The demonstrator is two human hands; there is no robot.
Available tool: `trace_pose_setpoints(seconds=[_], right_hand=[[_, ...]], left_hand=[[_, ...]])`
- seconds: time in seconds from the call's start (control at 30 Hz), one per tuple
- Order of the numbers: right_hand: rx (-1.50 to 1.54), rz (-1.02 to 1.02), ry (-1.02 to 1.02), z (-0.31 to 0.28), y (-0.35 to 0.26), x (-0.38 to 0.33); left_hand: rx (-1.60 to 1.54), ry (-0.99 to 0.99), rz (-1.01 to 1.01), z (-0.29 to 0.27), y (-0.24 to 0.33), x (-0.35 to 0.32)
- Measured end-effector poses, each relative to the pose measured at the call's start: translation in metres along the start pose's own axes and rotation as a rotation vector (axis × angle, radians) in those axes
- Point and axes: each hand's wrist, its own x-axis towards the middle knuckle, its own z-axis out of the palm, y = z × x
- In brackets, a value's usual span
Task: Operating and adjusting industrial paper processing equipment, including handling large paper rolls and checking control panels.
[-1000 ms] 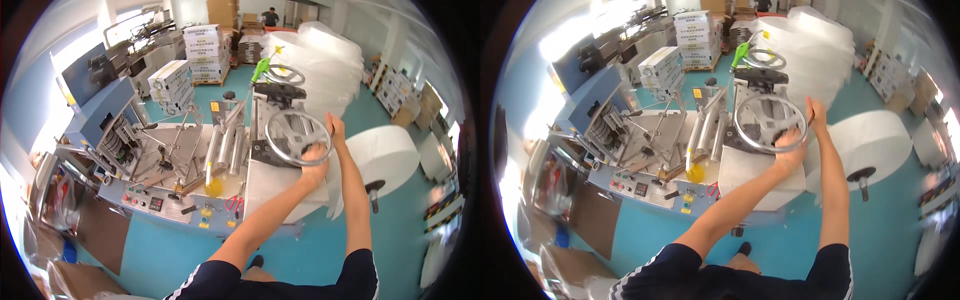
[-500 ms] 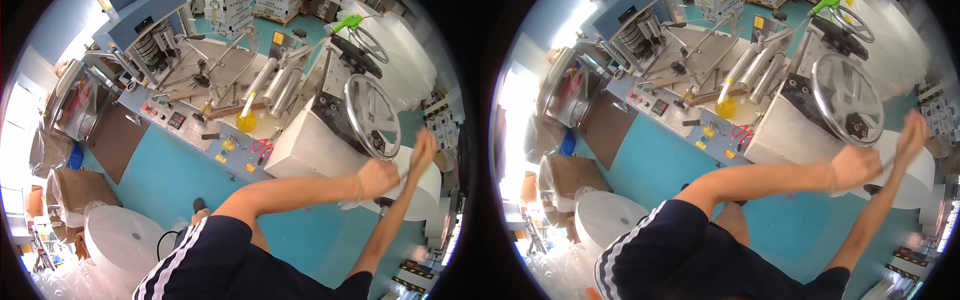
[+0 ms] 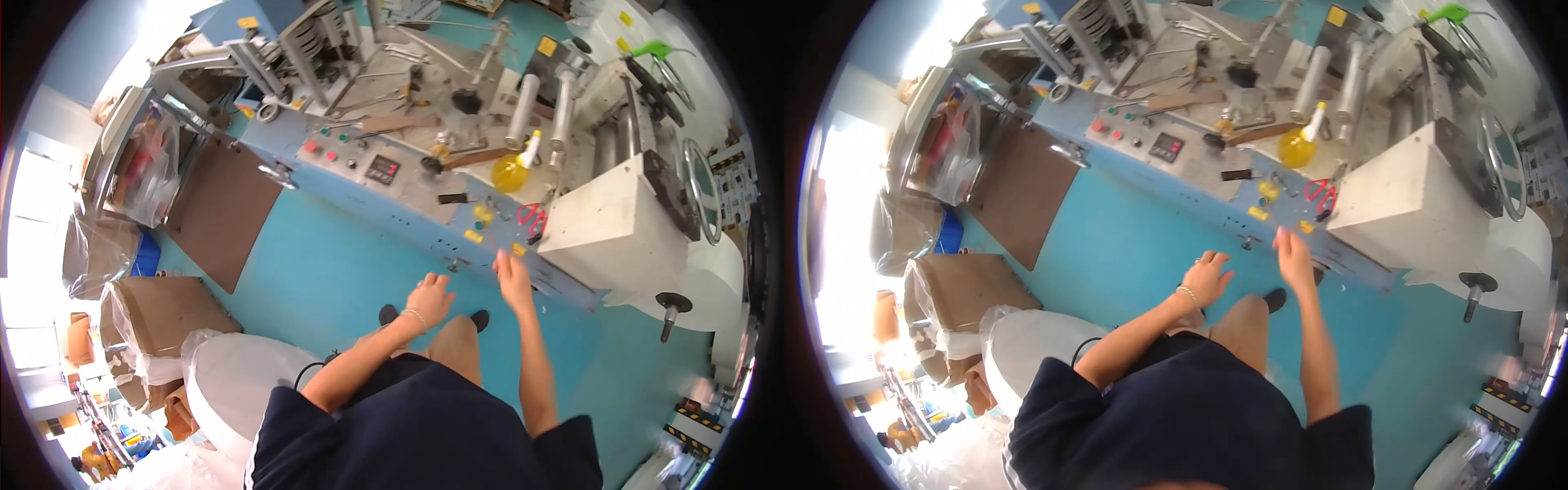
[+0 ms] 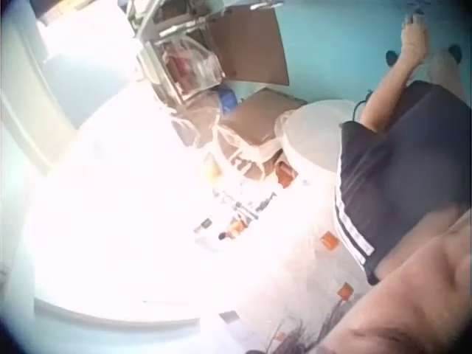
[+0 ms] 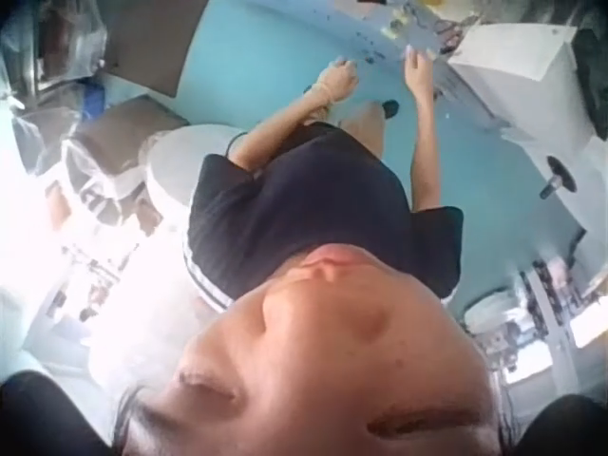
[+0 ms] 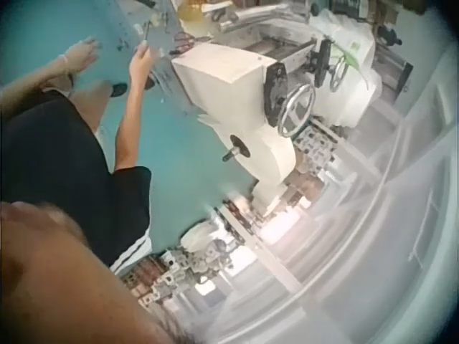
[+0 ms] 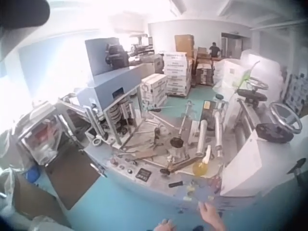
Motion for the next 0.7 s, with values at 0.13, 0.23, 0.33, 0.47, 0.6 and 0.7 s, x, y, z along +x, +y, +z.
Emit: trace_pose_setpoints(seconds=[0.13,0.23,0.33,0.47,0.6,0.7], right_hand=[[-0.163,-0.072,0.28,0.068,0.009,0.087],[-0.8,-0.232,0.743,0.106,-0.064,0.088],[-0.269,-0.361,0.402,0.17,-0.096,0.085],[0.007,-0.241,-0.304,0.285,-0.113,0.082],[0.249,0.066,-0.561,0.401,-0.129,0.125],[0.55,0.681,-0.688,0.468,-0.156,0.19]], left_hand=[[0.153,-0.159,-0.006,-0.067,-0.099,-0.035],[0.119,-0.102,-0.196,-0.094,-0.165,-0.061],[0.002,-0.038,-0.32,-0.112,-0.212,-0.067],[-0.432,0.065,-0.427,-0.151,-0.247,-0.037],[-0.788,0.206,-0.772,-0.209,-0.301,0.026],[-1.1,0.376,-0.865,-0.259,-0.351,0.076]])
